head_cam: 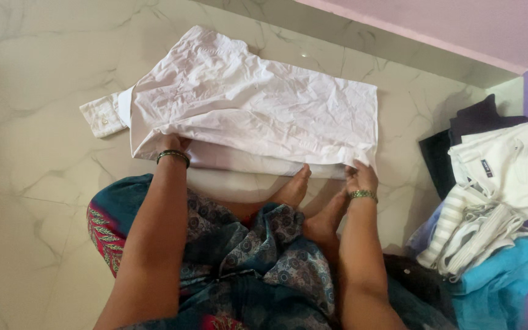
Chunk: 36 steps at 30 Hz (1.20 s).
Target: The person sits on the floor and folds a white long-sleeved shirt by hand, smoothing the fabric and folding the sleeves and body into a compact rectangle. The folded shirt is then placed on a nearby shelf.
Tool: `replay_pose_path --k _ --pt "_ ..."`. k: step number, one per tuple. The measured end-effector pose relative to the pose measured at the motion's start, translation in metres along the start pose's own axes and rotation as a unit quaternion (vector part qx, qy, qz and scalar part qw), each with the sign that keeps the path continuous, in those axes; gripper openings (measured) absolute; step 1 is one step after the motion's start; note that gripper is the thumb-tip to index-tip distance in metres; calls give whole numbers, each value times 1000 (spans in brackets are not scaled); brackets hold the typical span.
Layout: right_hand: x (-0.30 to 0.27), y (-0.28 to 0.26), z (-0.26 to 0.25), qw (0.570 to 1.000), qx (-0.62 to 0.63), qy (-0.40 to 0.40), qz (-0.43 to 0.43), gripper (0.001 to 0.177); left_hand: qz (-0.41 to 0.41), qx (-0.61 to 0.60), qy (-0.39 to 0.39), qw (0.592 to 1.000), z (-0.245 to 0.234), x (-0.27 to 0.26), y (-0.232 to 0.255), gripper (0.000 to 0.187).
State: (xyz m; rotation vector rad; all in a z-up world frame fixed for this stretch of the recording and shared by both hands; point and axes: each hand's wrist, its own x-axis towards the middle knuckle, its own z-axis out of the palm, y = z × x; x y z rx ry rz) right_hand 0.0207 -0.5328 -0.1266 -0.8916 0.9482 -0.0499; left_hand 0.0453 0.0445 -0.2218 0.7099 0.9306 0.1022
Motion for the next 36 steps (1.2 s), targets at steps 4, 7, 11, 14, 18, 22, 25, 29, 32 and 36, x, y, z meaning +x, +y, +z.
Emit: replay_pose_path --k 4,7,11,14,18,22,25,29,32,36 --pt "14 6 -23 996 -46 -62 -53 37 -7 -24 73 997 -15 -8 -3 33" --pt "15 -8 -20 990 -60 -78 -99 39 7 -35 128 991 -12 -7 -2 31" --pt "21 -24 -22 978 -5 -146 -152 36 75 -94 151 981 -18 -8 -8 20" --pt "32 -19 -26 980 -130 -54 -141 39 60 123 256 957 -22 -9 -9 25" --pt "38 1 -26 919 -340 70 -189 50 55 155 278 946 -17 -6 -10 35" --pt "22 22 -27 726 -506 97 -455 60 91 253 300 915 -26 -5 -14 35" --pt "0 33 -18 588 -630 43 -505 52 127 228 331 907 -22 0 -20 34" --pt "-32 39 5 558 -735 -113 -368 59 129 84 367 918 -20 5 -19 29" --pt "-44 32 25 553 -781 -108 -270 61 187 80 333 921 -23 3 -19 26" --pt "-62 70 10 545 -787 -94 -273 76 106 40 90 989 -46 9 -28 40"
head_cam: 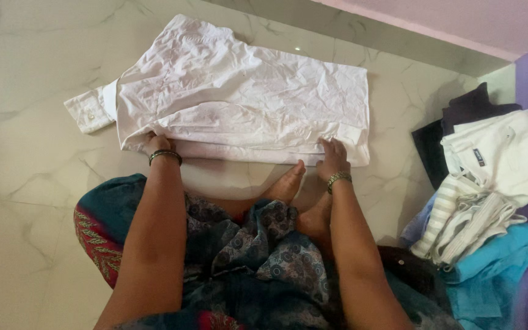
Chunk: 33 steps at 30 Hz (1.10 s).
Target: The person sits on the floor and folds a white long-sleeved shirt by hand, smoothing the fabric and folding the sleeves and body into a compact rectangle. The folded shirt is then placed on a nearby shelf.
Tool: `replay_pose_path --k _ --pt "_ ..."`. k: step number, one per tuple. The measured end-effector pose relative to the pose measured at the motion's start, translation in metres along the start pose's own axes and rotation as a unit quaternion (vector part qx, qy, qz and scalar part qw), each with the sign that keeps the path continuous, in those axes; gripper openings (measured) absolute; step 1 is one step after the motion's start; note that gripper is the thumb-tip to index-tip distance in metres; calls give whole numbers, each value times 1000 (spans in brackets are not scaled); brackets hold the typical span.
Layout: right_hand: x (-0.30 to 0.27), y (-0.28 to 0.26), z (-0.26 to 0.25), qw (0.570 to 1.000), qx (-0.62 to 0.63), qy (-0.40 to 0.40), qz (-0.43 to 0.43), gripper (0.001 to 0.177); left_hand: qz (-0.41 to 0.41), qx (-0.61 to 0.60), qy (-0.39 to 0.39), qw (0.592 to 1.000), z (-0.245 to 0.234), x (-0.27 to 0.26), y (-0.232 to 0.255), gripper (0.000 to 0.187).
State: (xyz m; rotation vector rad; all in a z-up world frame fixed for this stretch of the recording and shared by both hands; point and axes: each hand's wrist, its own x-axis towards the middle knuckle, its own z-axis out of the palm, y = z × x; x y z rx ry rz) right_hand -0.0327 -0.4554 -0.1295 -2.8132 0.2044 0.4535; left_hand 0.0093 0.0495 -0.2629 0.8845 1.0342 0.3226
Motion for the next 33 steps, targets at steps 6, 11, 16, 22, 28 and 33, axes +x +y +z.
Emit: replay_pose_path --k 6,11,16,22,28,33 --pt "12 16 19 997 -52 -45 -37 88 -25 -147 -97 984 -6 -12 6 37" --pt "26 59 30 991 -57 -10 -118 77 70 -98 6 993 -12 -8 10 29" --pt "-1 80 33 990 -32 103 -87 61 12 -70 -6 997 -20 -61 29 41" --pt "-41 77 -8 965 56 230 -116 49 -111 -149 -527 829 -22 -209 74 92" --pt "-93 38 -109 914 126 326 -206 41 -119 -158 -672 714 -53 -288 103 98" --pt "-168 -34 -182 916 181 284 -218 46 -120 -192 -706 671 -76 -307 108 100"
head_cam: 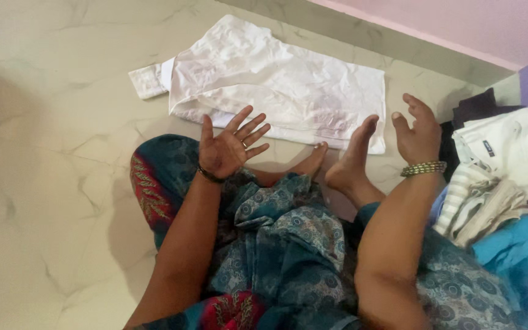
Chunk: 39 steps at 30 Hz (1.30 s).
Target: The person sits on the floor and folds a white long-sleeved shirt by hand, smoothing the fabric and folding the sleeves and body into a compact rectangle. The folded shirt is then placed on a nearby shelf.
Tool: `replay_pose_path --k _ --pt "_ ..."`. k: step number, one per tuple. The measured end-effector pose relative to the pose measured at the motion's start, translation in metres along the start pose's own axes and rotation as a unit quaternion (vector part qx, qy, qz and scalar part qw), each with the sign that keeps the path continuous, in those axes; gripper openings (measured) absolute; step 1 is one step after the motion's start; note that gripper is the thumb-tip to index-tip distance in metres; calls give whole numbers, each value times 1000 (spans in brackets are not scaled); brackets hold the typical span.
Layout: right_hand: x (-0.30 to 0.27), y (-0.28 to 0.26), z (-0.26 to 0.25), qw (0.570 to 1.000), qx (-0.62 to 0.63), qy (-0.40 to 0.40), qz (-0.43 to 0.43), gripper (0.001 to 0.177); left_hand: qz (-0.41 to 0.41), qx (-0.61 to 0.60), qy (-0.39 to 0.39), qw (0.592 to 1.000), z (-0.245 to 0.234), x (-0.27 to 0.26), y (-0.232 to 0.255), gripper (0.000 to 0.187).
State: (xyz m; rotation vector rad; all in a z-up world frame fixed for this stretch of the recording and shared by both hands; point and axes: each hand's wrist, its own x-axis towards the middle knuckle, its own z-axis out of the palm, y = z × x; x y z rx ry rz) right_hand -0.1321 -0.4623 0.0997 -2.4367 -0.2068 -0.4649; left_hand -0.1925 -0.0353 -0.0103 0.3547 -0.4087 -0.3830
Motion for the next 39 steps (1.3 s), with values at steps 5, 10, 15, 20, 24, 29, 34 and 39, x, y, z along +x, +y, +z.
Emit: replay_pose_path --k 5,10,15,20,24,29,34,39 --pt "-5 -94 -35 996 -2 -62 -63 50 25 -43 -34 998 25 -8 -3 100" --pt "-10 -164 -59 987 3 -81 -138 51 54 -51 -81 994 61 -16 -4 98" --pt "-21 -220 -83 970 -2 -100 -222 51 57 -88 -142 984 92 -22 -12 97" --pt "-16 -242 -97 956 -57 -107 -268 52 35 -32 -145 988 113 -26 -17 94" --pt "5 -224 -75 938 -91 -170 -287 53 1 74 -51 996 118 -18 -6 84" --pt "27 -149 -1 919 -140 -301 -213 55 -25 279 146 949 105 23 20 52" --pt "38 -40 84 887 -190 -411 -87 57 64 264 261 926 51 79 74 39" --pt "35 33 150 847 -188 -496 32 62 140 212 445 859 -89 118 156 39"
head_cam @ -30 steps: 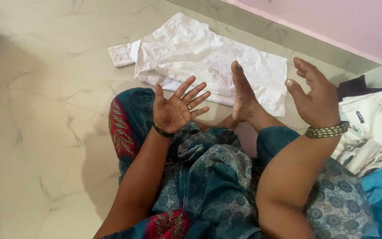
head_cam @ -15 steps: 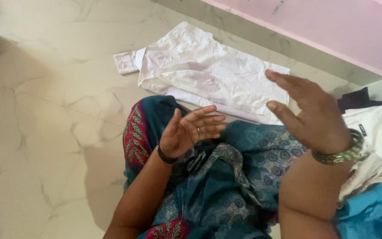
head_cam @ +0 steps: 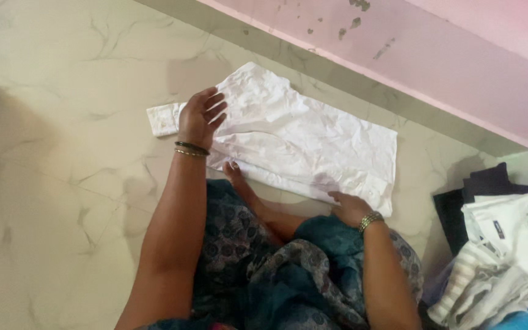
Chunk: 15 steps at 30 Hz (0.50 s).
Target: The person sits on the floor and folds a white long-sleeved shirt by hand, smoothing the fabric and folding the sleeves and body into a compact rectangle. The folded shirt is then placed on a nearby shelf.
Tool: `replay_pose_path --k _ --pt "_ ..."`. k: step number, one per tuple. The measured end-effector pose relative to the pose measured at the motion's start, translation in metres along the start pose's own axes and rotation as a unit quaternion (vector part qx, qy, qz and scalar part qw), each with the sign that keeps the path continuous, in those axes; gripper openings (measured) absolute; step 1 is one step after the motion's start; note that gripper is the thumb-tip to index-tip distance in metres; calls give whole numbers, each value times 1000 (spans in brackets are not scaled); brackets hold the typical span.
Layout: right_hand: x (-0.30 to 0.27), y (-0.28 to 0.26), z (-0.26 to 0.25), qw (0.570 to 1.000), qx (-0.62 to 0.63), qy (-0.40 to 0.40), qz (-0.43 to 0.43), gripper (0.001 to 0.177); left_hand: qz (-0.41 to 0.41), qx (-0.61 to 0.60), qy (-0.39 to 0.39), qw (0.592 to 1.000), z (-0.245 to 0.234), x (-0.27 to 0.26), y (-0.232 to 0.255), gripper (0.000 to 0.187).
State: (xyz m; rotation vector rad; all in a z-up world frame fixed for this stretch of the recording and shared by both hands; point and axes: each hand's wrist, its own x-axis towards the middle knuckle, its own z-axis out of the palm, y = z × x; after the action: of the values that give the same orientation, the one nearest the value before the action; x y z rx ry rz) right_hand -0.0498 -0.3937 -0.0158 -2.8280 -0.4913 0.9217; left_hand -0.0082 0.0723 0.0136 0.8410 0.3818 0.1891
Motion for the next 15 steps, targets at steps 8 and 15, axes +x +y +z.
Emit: replay_pose_path --k 8,15 --pt "31 23 10 990 78 87 -85 61 91 193 463 860 -184 144 -58 37" --pt "57 2 16 993 5 31 -112 78 141 552 447 689 -199 166 -81 73"
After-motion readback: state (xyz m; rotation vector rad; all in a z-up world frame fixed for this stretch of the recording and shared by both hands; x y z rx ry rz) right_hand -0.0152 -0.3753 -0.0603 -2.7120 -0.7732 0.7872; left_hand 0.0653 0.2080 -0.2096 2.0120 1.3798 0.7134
